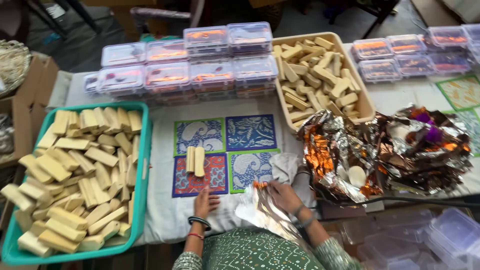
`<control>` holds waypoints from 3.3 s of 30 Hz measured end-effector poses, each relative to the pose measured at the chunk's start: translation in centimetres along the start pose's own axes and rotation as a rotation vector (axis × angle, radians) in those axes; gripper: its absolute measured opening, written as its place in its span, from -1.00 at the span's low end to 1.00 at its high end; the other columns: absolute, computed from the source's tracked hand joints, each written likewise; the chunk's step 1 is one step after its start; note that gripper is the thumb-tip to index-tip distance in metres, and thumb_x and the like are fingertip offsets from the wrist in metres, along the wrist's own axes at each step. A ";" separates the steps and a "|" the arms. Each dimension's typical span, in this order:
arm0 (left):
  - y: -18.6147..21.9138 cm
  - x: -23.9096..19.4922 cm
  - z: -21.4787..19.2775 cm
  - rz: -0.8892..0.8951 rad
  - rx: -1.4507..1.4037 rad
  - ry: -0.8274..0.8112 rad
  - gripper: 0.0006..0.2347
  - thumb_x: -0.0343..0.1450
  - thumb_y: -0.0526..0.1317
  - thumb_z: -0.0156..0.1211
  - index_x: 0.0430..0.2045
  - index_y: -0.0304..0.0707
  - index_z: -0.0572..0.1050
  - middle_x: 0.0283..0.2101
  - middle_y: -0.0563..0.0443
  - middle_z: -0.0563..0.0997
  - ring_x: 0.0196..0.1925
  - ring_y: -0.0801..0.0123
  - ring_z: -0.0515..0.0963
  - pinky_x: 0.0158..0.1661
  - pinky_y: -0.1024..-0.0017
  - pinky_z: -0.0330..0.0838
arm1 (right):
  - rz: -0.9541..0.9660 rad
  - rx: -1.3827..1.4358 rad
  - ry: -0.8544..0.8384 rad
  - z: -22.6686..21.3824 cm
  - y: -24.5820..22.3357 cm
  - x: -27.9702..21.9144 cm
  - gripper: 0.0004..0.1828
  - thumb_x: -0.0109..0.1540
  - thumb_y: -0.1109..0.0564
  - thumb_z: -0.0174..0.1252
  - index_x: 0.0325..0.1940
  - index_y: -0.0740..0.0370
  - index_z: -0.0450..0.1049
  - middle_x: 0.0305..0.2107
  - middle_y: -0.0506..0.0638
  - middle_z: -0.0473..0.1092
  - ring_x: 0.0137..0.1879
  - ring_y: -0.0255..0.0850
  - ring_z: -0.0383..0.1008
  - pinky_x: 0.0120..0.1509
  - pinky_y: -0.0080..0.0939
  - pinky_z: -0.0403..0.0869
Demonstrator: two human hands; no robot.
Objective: The person picks up small wooden blocks from a tray and wipes them with a white cloth. They then wrap each block individually in a sheet of metallic foil, folding the edges to enclose the block. The wrapped items are placed on the table.
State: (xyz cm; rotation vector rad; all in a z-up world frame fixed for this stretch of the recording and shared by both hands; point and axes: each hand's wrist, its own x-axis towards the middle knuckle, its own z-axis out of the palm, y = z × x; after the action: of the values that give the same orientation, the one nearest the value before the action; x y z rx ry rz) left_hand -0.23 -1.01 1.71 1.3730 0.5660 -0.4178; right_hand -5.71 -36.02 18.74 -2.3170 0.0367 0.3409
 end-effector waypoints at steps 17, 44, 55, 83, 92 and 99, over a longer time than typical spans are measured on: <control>0.5 -2.2 6.1 0.324 0.217 -0.024 -0.64 0.25 -0.06 0.40 -0.18 -0.29 0.56 -0.29 -0.02 0.72 -0.27 0.31 0.69 -0.19 0.29 0.59 | 0.085 0.229 0.496 10.9 5.3 16.0 -0.75 0.30 0.00 0.18 -0.15 0.24 0.57 -0.54 0.11 0.50 -0.43 -0.09 0.52 -0.27 -0.05 0.46; 15.5 -8.1 8.2 0.866 0.677 0.076 -0.77 0.50 -0.32 0.03 0.01 -0.22 0.55 0.18 -0.11 0.58 0.27 0.09 0.53 0.23 0.23 0.42 | 0.015 0.141 0.264 7.8 1.4 13.2 -0.35 0.11 0.24 0.30 0.30 0.08 0.39 -0.43 0.13 0.54 -0.39 -0.07 0.56 -0.22 -0.08 0.51; 13.4 -5.1 13.1 0.499 1.437 -0.134 -0.06 0.24 0.25 0.31 0.48 0.06 -0.08 0.57 -0.11 -0.29 0.60 0.01 -0.34 0.46 -0.07 -0.34 | -0.078 0.070 0.303 9.3 3.3 14.8 -0.34 0.09 0.22 0.34 0.29 0.08 0.39 -0.46 0.10 0.52 -0.38 -0.04 0.57 -0.20 -0.05 0.52; 9.9 -4.4 13.7 0.402 1.585 -0.038 -0.05 0.30 0.41 0.11 0.51 0.04 -0.18 0.58 -0.08 -0.43 0.60 -0.01 -0.46 0.42 -0.24 -0.45 | 0.094 -0.074 0.216 5.9 1.4 6.1 -0.43 0.22 0.19 0.26 0.33 0.15 0.39 -0.13 0.11 0.54 -0.12 -0.16 0.62 0.02 -0.23 0.56; 3.1 1.5 13.1 0.538 1.888 0.121 -0.25 0.42 0.28 0.10 0.42 0.02 -0.06 0.60 -0.15 -0.45 0.58 -0.16 -0.49 0.33 -0.33 -0.49 | -0.519 -0.089 0.085 10.9 -1.3 14.5 -0.57 0.39 0.06 -0.05 0.31 0.25 0.37 0.25 0.22 0.35 0.39 0.12 0.33 0.48 0.04 0.29; 9.0 -3.9 13.8 0.429 1.555 -0.017 -0.03 0.28 0.43 0.10 0.52 0.10 -0.20 0.58 -0.07 -0.47 0.60 0.02 -0.50 0.41 -0.23 -0.53 | -0.302 -0.613 0.099 5.9 0.8 16.8 -0.36 0.32 -0.09 -0.05 0.47 0.14 0.17 0.46 0.04 0.07 0.55 -0.02 0.02 0.43 0.13 0.15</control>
State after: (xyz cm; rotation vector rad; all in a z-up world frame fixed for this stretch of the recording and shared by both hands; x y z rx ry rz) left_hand 3.80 -13.33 12.55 2.8806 -0.2323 -0.5185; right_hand 8.98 -31.09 9.97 -2.8865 -0.4189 0.0841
